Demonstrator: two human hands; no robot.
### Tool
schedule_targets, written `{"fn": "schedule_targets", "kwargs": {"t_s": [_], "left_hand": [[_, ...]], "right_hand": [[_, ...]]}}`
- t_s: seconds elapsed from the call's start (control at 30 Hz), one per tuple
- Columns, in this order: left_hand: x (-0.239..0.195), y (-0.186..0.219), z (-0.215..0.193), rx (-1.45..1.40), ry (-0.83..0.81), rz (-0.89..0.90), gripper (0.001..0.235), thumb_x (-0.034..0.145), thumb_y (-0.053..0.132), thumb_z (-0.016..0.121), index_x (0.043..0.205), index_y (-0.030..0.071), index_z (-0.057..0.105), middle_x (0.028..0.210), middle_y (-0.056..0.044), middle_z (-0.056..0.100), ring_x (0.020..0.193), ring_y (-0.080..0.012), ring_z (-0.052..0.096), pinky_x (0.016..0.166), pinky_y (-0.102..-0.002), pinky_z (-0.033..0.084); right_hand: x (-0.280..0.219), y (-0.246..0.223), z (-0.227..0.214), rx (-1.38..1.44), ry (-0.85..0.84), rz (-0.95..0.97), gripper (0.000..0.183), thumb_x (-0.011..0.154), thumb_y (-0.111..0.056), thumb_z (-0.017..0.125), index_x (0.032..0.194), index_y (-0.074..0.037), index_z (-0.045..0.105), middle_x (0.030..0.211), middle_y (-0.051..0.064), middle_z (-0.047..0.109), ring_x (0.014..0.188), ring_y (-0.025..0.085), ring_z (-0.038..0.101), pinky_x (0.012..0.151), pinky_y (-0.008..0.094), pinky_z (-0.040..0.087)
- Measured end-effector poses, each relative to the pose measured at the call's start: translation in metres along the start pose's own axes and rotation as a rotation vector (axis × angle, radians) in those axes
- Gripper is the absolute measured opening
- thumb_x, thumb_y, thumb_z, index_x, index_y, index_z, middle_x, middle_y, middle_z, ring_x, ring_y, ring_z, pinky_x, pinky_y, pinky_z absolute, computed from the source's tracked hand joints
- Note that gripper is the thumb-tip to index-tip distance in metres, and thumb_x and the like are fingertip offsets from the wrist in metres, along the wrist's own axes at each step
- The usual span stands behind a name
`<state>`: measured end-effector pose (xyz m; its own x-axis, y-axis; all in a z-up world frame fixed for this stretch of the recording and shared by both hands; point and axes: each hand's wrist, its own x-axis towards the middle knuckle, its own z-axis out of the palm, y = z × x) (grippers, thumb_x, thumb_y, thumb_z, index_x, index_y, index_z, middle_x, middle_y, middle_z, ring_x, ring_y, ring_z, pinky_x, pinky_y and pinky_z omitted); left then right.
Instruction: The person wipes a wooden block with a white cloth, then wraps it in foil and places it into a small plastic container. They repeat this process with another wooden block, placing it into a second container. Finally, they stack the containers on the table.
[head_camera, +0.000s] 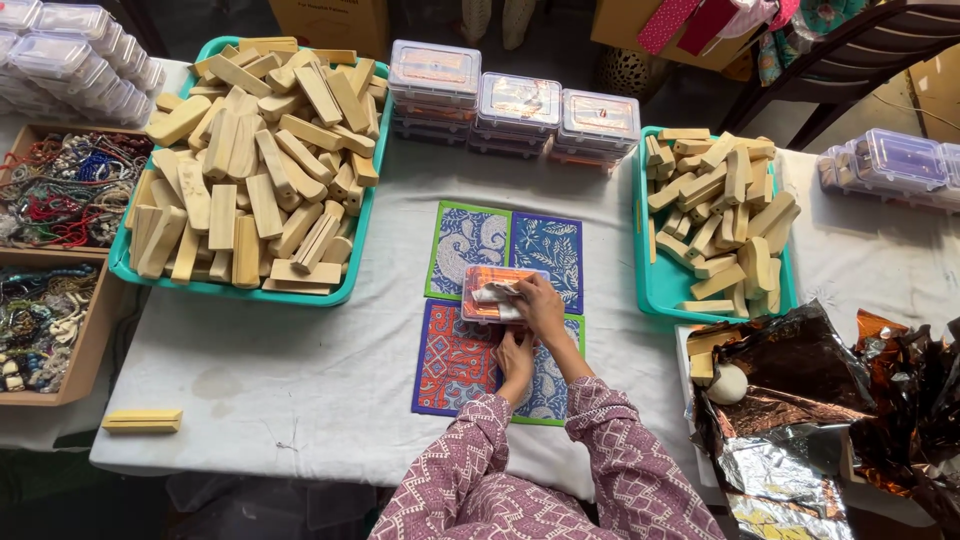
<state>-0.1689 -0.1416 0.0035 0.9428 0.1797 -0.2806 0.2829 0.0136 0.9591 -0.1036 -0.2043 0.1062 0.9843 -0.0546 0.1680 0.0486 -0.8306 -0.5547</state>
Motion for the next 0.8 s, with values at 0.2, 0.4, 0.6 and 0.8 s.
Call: {"fn": "schedule_targets", "kwargs": {"t_s": [0.2,0.4,0.6,0.8], "left_hand": [[0.028,-0.089,0.023,0.215,0.06,0.299,0.036,0.097,0.021,0.062,0.127,0.0,0.058,0.103,-0.01,0.069,0.082,-0.0191,0.067,0.063,-0.028,0.053],[0.055,-0.107,0.033,0.787,0.201,0.343,0.031,0.096,0.035,0.067,0.11,0.008,0.074,0.095,-0.013,0.076,0.086,-0.028,0.076,0.073,-0.04,0.061],[0.027,-0.025,0.016,0.24,0.12,-0.108,0.041,0.086,0.044,0.072,0.095,0.004,0.078,0.086,-0.017,0.077,0.077,-0.0337,0.076,0.068,-0.047,0.06],[0.009,0.003,0.013,-0.101,0.041,-0.224,0.051,0.09,0.04,0.068,0.11,-0.006,0.063,0.099,-0.019,0.075,0.079,-0.0324,0.076,0.068,-0.047,0.061]], "right_hand": [[0.002,-0.022,0.021,-0.029,0.02,-0.043,0.021,0.084,-0.021,0.076,0.103,-0.014,0.072,0.1,0.007,0.065,0.091,0.032,0.067,0.075,0.045,0.053],[0.004,-0.047,0.029,-0.005,-0.07,-0.061,0.021,0.087,-0.024,0.075,0.105,-0.014,0.071,0.1,0.01,0.063,0.093,0.034,0.067,0.076,0.046,0.053],[0.01,0.004,0.015,-0.008,-0.032,-0.082,0.031,0.087,-0.024,0.073,0.117,-0.017,0.072,0.104,0.009,0.062,0.091,0.034,0.067,0.076,0.046,0.054],[0.008,0.008,0.015,-0.002,0.002,0.083,0.028,0.089,-0.028,0.073,0.115,-0.018,0.074,0.103,0.008,0.064,0.09,0.033,0.068,0.075,0.046,0.053]]}}
